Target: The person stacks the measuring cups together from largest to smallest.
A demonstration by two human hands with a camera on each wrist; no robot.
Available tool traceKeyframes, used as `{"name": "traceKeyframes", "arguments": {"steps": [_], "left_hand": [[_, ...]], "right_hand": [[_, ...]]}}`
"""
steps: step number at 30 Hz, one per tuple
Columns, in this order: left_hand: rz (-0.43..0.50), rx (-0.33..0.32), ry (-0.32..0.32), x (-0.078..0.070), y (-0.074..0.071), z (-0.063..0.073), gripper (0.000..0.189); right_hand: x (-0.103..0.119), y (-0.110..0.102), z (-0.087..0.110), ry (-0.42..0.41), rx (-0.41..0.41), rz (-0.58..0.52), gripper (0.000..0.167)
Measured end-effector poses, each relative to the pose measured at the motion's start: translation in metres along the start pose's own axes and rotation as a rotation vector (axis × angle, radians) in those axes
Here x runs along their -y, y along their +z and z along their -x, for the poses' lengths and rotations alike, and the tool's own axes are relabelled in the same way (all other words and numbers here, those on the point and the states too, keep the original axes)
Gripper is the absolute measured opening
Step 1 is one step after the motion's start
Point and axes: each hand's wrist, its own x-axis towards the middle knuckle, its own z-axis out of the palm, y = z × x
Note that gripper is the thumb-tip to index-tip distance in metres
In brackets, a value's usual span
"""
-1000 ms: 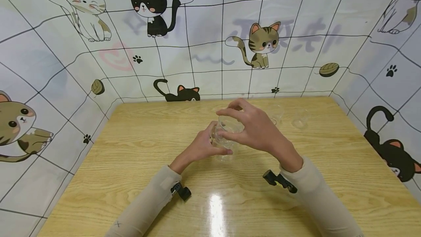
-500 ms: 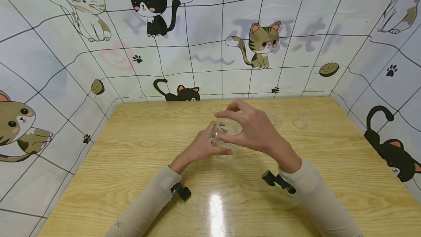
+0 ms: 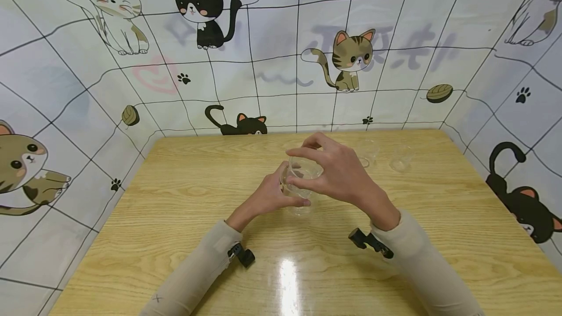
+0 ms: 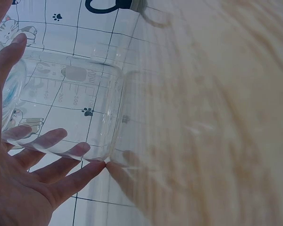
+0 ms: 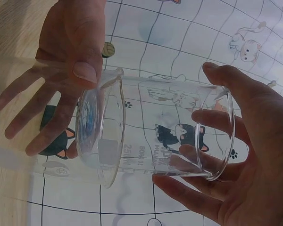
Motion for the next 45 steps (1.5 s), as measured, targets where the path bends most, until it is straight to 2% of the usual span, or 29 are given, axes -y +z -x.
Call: {"name": "traceKeyframes", "arguments": {"steps": [15,36,45], "left_hand": [[-0.011,-0.012,0.004,-0.0015,-0.0011,0.0005,0.090],[0.004,0.006,0.008,-0.0002,-0.0007,-0.0012,0.095],[-0.005,0.003,0.002,0.0013,-0.0004,-0.0003,0.092]], "right_hand": [[-0.0013,0.0016,-0.0002,0.017,-0.010,0.022,0.054],[-0.0018,0.0059,-0.0001,0.026,-0.040,0.026,0.055],[-0.0015,0.0070,0.0006,0.035,-0.017,0.027,0.055]]}}
